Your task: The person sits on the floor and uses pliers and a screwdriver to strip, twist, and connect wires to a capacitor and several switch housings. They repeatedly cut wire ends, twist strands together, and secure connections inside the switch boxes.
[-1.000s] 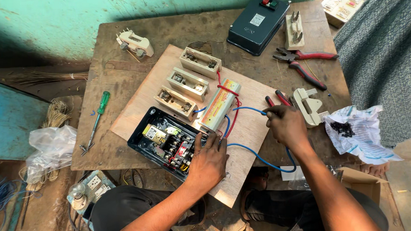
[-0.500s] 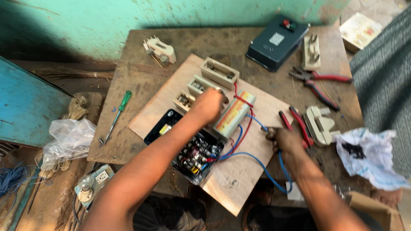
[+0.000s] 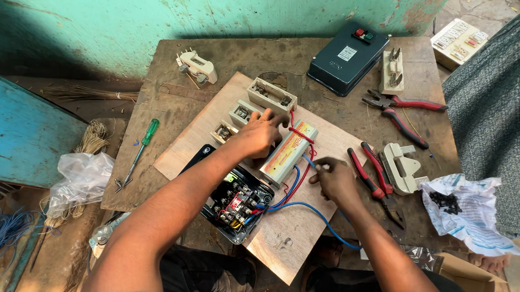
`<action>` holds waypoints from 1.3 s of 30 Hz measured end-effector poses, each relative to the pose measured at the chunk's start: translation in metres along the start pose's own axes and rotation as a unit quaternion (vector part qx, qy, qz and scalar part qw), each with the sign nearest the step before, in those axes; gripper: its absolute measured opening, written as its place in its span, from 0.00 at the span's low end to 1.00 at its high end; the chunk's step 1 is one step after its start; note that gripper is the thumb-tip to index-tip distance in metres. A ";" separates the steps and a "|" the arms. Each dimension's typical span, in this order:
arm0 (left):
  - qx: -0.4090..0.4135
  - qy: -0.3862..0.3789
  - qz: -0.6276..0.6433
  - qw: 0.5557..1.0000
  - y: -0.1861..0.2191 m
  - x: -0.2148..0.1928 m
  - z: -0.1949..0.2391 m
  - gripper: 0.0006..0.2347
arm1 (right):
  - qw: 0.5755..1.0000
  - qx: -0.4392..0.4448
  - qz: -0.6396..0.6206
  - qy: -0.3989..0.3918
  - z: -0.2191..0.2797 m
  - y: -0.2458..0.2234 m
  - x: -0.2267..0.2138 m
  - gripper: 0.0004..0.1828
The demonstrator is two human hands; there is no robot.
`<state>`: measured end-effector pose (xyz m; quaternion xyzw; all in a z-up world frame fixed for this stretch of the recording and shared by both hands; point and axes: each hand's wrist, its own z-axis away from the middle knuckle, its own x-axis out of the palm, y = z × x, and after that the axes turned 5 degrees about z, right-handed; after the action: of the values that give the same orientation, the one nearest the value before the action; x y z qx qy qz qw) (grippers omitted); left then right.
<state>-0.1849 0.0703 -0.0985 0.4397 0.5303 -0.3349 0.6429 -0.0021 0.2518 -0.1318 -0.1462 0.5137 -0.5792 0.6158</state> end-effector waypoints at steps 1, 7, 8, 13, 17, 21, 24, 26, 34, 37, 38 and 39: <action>0.003 0.000 -0.013 1.000 0.001 0.000 0.001 0.09 | 0.993 -0.065 0.082 0.049 0.003 -0.001 0.000 0.13; 0.023 0.065 -0.002 0.998 0.006 -0.007 0.007 0.07 | 0.870 -0.253 0.381 0.183 0.015 0.010 -0.003 0.10; 0.004 0.108 0.018 0.994 0.011 -0.007 0.011 0.07 | 0.861 -0.231 0.419 0.174 0.018 0.014 -0.006 0.09; -0.100 0.337 0.164 0.922 0.058 -0.014 0.040 0.06 | 0.909 -0.209 0.297 0.206 0.046 0.017 -0.036 0.12; -0.318 0.088 0.636 0.697 0.121 0.005 0.031 0.17 | 0.961 -0.196 0.123 0.152 0.080 0.012 -0.045 0.14; -0.247 0.216 0.737 0.590 0.155 0.020 0.019 0.13 | 0.990 -0.096 -0.102 0.009 0.107 0.002 -0.040 0.14; -0.245 0.248 0.730 0.588 0.162 0.017 0.013 0.13 | 0.979 -0.103 -0.173 -0.040 0.116 0.000 -0.045 0.13; -0.260 0.275 0.643 0.665 0.162 0.009 0.016 0.15 | 0.988 -0.092 -0.122 -0.023 0.118 0.002 -0.049 0.15; -0.201 0.315 0.770 0.517 0.162 0.003 0.020 0.14 | 0.948 -0.079 -0.290 -0.105 0.105 0.012 -0.061 0.17; -0.204 0.358 0.736 0.538 0.148 0.012 0.012 0.14 | 0.985 -0.116 -0.128 0.006 0.107 0.011 -0.058 0.17; -0.210 0.369 0.725 0.542 0.144 0.015 0.010 0.14 | 0.988 -0.132 -0.037 0.065 0.109 0.009 -0.058 0.17; -0.220 0.356 0.742 0.524 0.139 0.015 0.007 0.14 | 0.983 -0.153 -0.024 0.103 0.110 0.006 -0.058 0.17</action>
<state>-0.0546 0.1187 -0.0835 0.6019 0.2541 0.5749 0.4927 0.1015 0.2581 -0.0622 -0.1907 0.6529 -0.5206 0.5161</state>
